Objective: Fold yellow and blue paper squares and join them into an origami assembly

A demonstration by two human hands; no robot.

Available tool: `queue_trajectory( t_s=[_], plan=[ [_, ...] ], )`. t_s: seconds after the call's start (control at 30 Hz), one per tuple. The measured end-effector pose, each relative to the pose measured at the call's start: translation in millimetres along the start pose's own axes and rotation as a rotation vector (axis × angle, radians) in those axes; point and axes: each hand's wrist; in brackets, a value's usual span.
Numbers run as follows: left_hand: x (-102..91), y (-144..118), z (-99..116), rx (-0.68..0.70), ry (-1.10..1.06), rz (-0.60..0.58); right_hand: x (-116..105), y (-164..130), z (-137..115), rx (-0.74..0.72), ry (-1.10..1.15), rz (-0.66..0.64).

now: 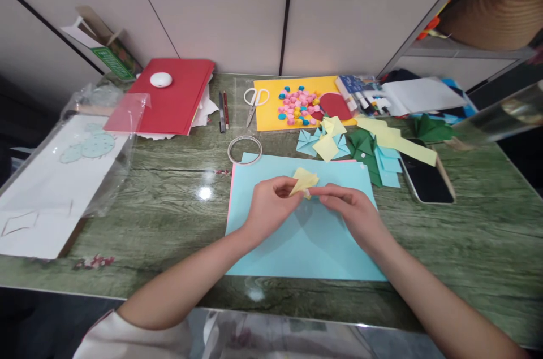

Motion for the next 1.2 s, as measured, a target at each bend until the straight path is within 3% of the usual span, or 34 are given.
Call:
queue_trajectory(
  t_s=[0.27, 0.7, 1.2],
  plan=[
    [2.8, -2, -4, 0.079, 0.078, 0.041, -2, 1, 8, 0.034, 0.034, 0.007],
    [3.3, -4, -1, 0.283, 0.411, 0.131, 2, -2, 5, 0.063, 0.183, -0.009],
    [0.4, 2, 0, 0.107, 0.229, 0.129, -2, 0, -5, 0.217, 0.434, -0.157]
  ],
)
Point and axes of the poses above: each hand's wrist, its own y-axis towards the middle knuckle, its own x-axis out of the palm, z = x × y, and after that the axes turned 4 degrees about -z, right-handed
